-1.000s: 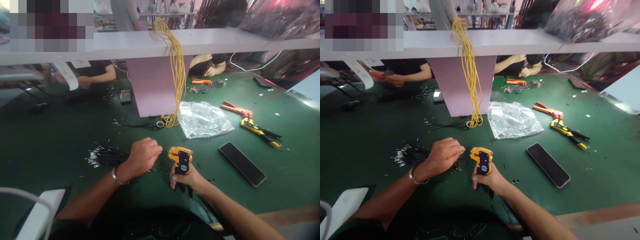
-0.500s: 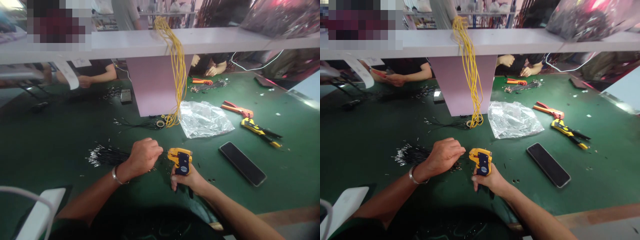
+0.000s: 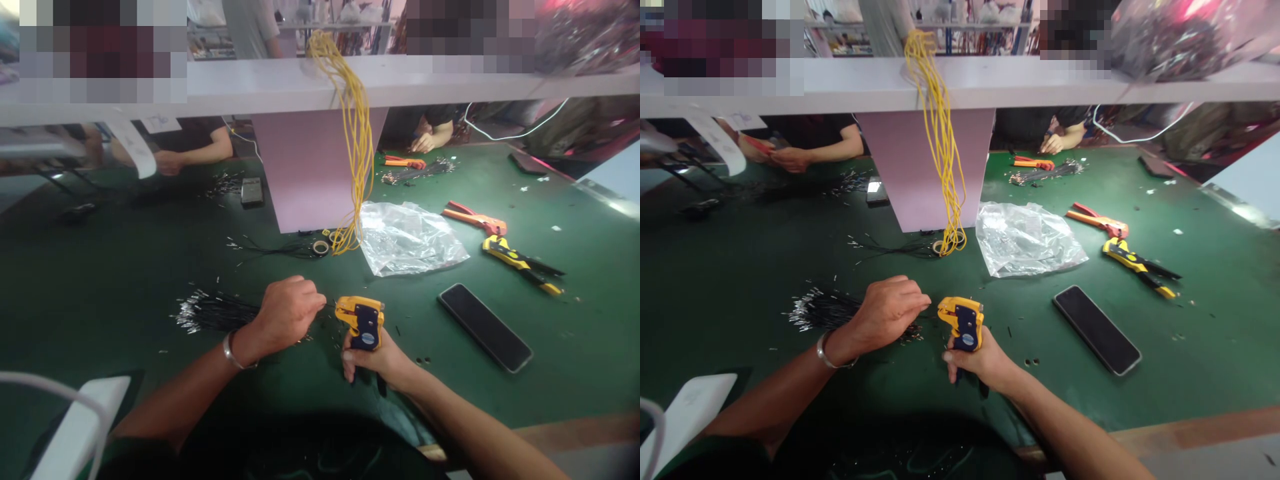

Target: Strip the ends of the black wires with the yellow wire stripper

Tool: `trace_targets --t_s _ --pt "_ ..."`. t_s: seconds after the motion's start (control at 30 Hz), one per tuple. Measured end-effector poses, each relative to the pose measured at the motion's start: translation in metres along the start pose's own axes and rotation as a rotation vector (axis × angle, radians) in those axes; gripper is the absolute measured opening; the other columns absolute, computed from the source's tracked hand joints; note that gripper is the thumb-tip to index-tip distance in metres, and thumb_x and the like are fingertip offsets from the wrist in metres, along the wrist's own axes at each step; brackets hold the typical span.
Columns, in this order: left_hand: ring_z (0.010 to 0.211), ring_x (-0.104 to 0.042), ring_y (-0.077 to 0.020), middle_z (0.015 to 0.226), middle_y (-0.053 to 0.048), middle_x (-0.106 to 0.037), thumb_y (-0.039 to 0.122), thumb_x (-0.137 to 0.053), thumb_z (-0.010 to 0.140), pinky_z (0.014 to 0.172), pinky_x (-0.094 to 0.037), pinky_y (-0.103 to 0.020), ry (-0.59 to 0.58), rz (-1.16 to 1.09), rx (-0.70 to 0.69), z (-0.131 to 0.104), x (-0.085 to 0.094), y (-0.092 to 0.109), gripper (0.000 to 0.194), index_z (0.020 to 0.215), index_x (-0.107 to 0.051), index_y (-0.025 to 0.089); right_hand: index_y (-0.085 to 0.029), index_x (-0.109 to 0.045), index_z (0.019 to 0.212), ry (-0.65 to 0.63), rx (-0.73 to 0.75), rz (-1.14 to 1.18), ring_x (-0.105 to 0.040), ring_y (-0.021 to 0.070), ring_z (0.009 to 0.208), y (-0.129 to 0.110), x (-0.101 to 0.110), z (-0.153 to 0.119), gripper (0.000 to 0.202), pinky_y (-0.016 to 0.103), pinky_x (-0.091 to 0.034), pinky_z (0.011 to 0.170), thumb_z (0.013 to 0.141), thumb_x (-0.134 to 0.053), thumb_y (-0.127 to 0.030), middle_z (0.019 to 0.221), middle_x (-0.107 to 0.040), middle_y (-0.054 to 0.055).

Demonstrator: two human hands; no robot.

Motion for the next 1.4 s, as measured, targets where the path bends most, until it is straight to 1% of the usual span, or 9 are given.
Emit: trace_targets --t_s 0.17,0.43,0.67,0.8,1.1,1.27,1.4 --pt "0.06 -0.045 -0.0135 0.062 0.0 -0.055 0.016 -0.049 0.091 0.054 -0.033 -0.027 -0.002 -0.005 -0.006 -0.0003 0.0003 0.0004 0.027 0.07 -0.066 0.019 -0.017 -0.059 0.074 0.019 -0.015 -0.017 -0.061 0.0147 0.044 -0.0004 -0.0003 0.0 0.03 0.027 -0.047 0.049 0.069 -0.081 -0.036 0.05 -0.067 -0.001" --pt "0.061 -0.046 -0.0134 0.062 -0.001 -0.056 0.016 -0.048 0.091 0.054 -0.032 -0.027 0.006 0.009 -0.012 -0.0004 -0.0002 -0.0006 0.028 0.07 -0.066 0.019 -0.018 -0.058 0.075 0.025 -0.006 0.001 -0.06 0.0149 0.043 0.0027 0.0004 0.0 0.029 0.027 -0.048 0.047 0.069 -0.081 -0.035 0.049 -0.065 -0.002" --pt "0.061 -0.047 -0.0135 0.063 -0.001 -0.056 0.016 -0.049 0.091 0.055 -0.034 -0.027 0.015 -0.003 -0.006 -0.0013 -0.0021 -0.0023 0.027 0.072 -0.067 0.019 -0.018 -0.057 0.073 0.022 -0.01 -0.027 -0.059 0.0143 0.041 -0.0009 -0.0011 -0.0006 0.028 0.027 -0.047 0.047 0.071 -0.079 -0.036 0.048 -0.065 -0.002" --pt "0.062 -0.048 -0.0136 0.064 -0.001 -0.057 0.015 -0.048 0.091 0.055 -0.035 -0.026 0.012 -0.009 -0.007 -0.0013 -0.0019 -0.0021 0.027 0.073 -0.068 0.019 -0.018 -0.057 0.07 0.025 -0.004 -0.051 -0.058 0.0138 0.041 -0.0019 -0.0015 -0.0005 0.028 0.026 -0.046 0.048 0.071 -0.079 -0.036 0.046 -0.064 -0.002" --pt "0.061 -0.048 -0.0133 0.064 -0.001 -0.058 0.013 -0.048 0.091 0.054 -0.034 -0.026 0.017 -0.007 -0.011 -0.0011 -0.0023 -0.0022 0.027 0.073 -0.068 0.019 -0.018 -0.056 0.067 0.042 -0.014 -0.107 -0.055 0.0127 0.038 0.0055 0.0022 -0.0013 0.027 0.025 -0.044 0.044 0.075 -0.075 -0.036 0.044 -0.062 -0.002" --pt "0.063 -0.049 -0.013 0.063 -0.001 -0.057 0.015 -0.047 0.092 0.056 -0.036 -0.024 0.01 -0.014 -0.013 -0.0018 -0.0039 -0.0034 0.027 0.075 -0.068 0.02 -0.018 -0.056 0.067 0.056 -0.018 -0.135 -0.053 0.012 0.037 0.0056 0.0025 -0.0027 0.028 0.025 -0.044 0.044 0.075 -0.075 -0.037 0.042 -0.061 -0.003" --pt "0.063 -0.048 -0.0127 0.064 -0.001 -0.057 0.015 -0.048 0.092 0.056 -0.036 -0.024 -0.001 -0.016 -0.011 -0.0017 -0.0036 -0.0036 0.026 0.076 -0.068 0.019 -0.018 -0.056 0.06 0.063 -0.004 -0.167 -0.053 0.0121 0.037 0.0055 0.002 -0.0031 0.03 0.025 -0.044 0.045 0.076 -0.073 -0.038 0.041 -0.06 -0.002"
Point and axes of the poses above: each hand's wrist, its own z-axis towards the middle knuckle, its own x-axis out of the back of the hand, y = z × x, the point moved 1 cm from there along z, towards the middle knuckle
